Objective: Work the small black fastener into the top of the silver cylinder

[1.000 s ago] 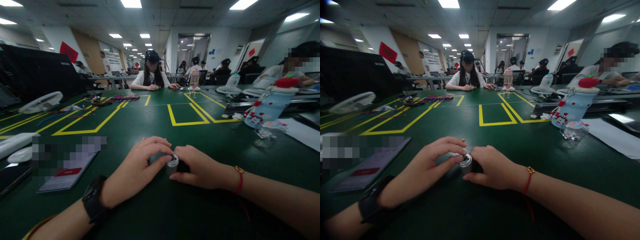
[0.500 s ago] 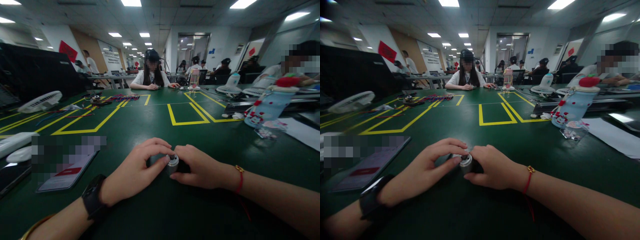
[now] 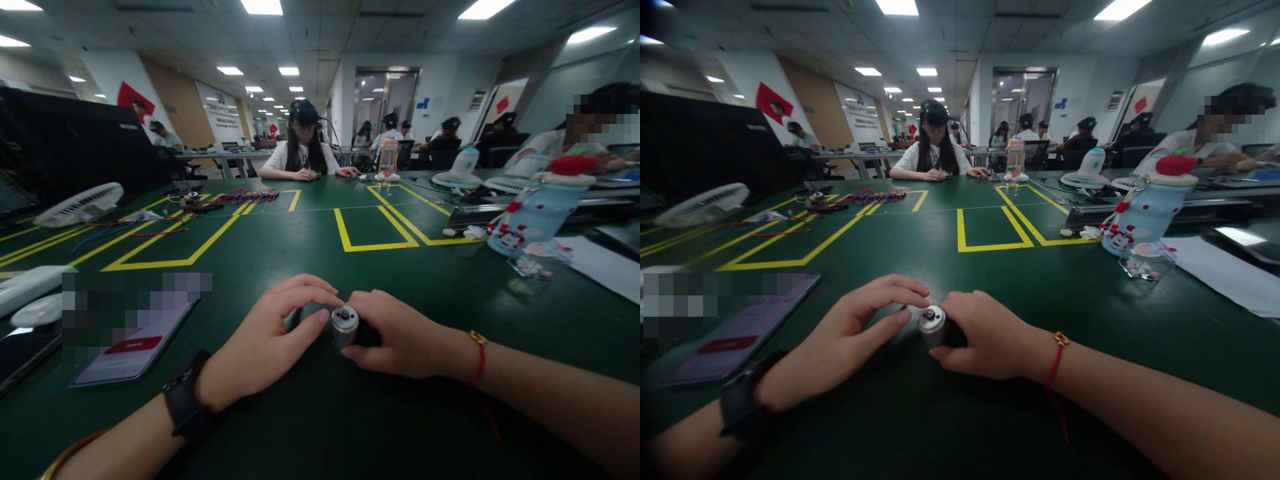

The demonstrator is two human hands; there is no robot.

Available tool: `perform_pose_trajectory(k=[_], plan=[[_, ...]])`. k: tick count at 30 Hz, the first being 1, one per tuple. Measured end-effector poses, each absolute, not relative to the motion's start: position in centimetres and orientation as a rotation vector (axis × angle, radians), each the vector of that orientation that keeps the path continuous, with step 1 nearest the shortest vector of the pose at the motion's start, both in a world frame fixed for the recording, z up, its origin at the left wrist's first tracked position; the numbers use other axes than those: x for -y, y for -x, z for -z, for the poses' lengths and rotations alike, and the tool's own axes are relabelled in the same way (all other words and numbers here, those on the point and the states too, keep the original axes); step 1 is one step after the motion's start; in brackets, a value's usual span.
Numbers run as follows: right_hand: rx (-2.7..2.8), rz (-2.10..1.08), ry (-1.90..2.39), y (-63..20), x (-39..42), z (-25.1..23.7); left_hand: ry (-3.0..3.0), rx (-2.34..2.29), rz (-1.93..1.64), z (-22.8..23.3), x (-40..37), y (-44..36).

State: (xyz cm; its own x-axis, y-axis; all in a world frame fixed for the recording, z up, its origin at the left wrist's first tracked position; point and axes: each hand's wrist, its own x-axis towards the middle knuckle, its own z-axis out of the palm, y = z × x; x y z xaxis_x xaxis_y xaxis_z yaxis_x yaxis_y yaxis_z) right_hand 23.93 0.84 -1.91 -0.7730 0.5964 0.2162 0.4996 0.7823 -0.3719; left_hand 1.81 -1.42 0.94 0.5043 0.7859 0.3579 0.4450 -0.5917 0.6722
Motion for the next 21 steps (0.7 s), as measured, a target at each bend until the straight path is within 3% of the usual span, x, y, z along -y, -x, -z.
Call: perform_pose_trajectory(k=[21], plan=[[2.629, -0.452, 0.878, -23.8, -0.8, 1.7, -1.695, -1.259, -0.846, 1.4, -1.5, 0.0]])
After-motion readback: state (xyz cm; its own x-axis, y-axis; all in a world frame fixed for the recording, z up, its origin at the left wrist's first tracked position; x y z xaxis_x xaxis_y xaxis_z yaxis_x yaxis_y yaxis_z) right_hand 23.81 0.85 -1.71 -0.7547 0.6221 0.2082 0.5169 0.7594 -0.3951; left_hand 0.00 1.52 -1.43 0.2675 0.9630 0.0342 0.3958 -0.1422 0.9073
